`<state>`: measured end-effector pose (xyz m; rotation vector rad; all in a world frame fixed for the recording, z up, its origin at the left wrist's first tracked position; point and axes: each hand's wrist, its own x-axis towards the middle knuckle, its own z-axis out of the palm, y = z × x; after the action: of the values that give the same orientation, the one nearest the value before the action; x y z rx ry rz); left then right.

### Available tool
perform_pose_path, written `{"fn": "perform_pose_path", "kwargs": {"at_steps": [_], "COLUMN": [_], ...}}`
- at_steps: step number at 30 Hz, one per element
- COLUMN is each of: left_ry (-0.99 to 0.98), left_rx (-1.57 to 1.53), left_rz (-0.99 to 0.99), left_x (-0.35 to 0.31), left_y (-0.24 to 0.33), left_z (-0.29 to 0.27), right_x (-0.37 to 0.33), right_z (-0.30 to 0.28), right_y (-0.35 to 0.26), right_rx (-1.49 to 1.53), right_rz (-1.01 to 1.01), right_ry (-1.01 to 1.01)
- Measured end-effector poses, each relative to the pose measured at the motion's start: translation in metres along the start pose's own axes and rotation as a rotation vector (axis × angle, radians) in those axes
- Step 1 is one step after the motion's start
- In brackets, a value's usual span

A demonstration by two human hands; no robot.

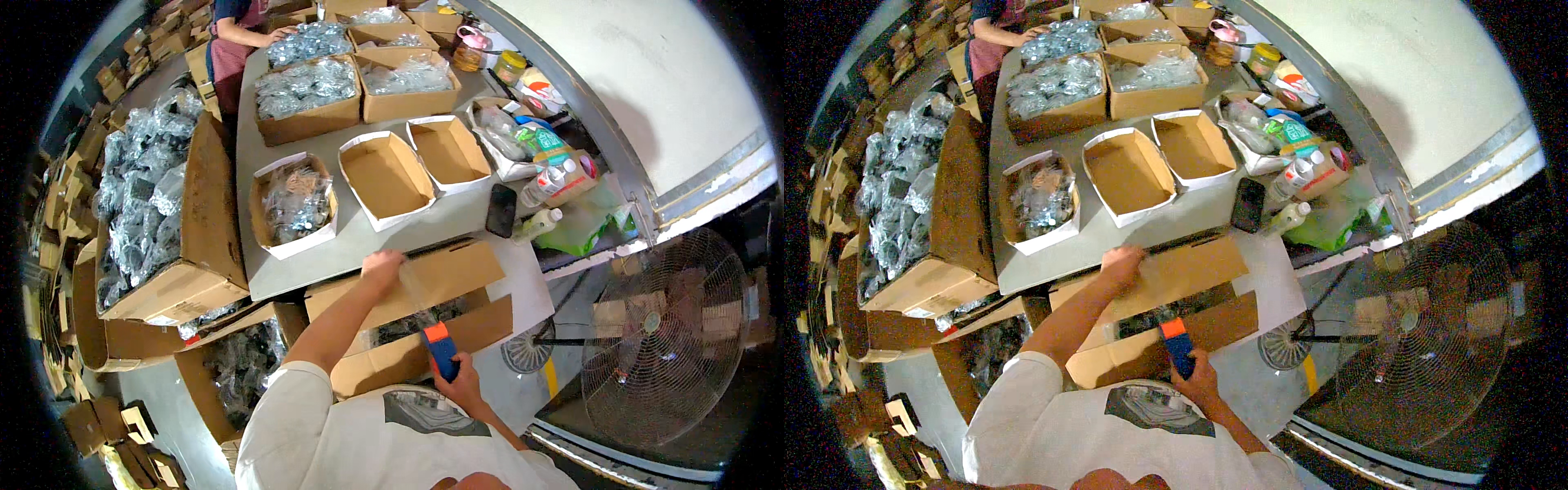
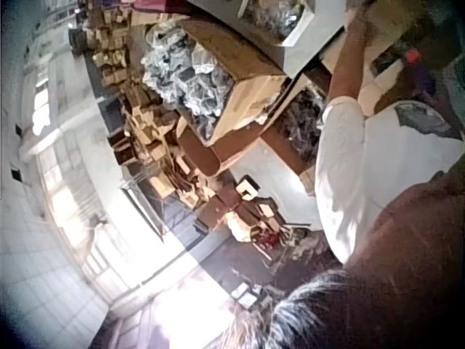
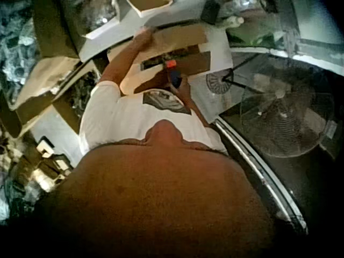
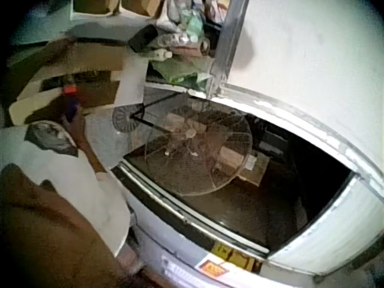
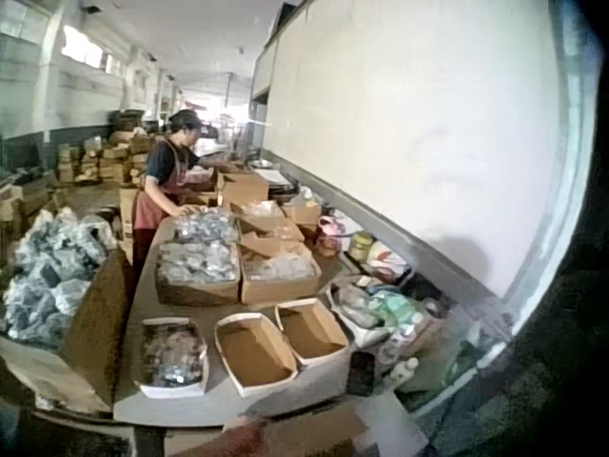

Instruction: The person packs metal mechanical components into small internal boxes and then seals a larger shipping carton using a tape dispenser.

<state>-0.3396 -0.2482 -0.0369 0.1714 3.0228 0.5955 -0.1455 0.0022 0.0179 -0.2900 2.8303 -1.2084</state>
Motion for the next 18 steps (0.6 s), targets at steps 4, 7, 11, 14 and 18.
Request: {"fn": "perform_pose_path", "kwargs": {"at_steps": [4,7,11,14,18], "left_ry": [-0.041,0.071,0.260,0.089,-0.261], "left_rx": [0.069,0.177,0.401,0.339,-0.367], "left_rz": [-0.075,-0.028,-0.012,0.197,0.024], "left_x": [-0.002,0.001,0.004,0.000,-0.032], "left_y": [0.010,0.010,-0.023,-0.022,0.017], "left_z": [0.001,-0.009,0.000,-0.005,-0.032], "right_x": [0.008,0.002,0.002,0.007,0.008], "right_z": [-0.003,-0.003,-0.007,-0.007,-0.008], "right_y": [-0.006,-0.004,-0.011,-0.010,-0.013], "right_rx": [-0.006,0.021,0.049,0.089,0.038], "right_rz": [-0.001,0.075,0.080,0.070,0.008], "right_ry": [-0.042,-0.042,-0.074,-0.057,-0.028]}}
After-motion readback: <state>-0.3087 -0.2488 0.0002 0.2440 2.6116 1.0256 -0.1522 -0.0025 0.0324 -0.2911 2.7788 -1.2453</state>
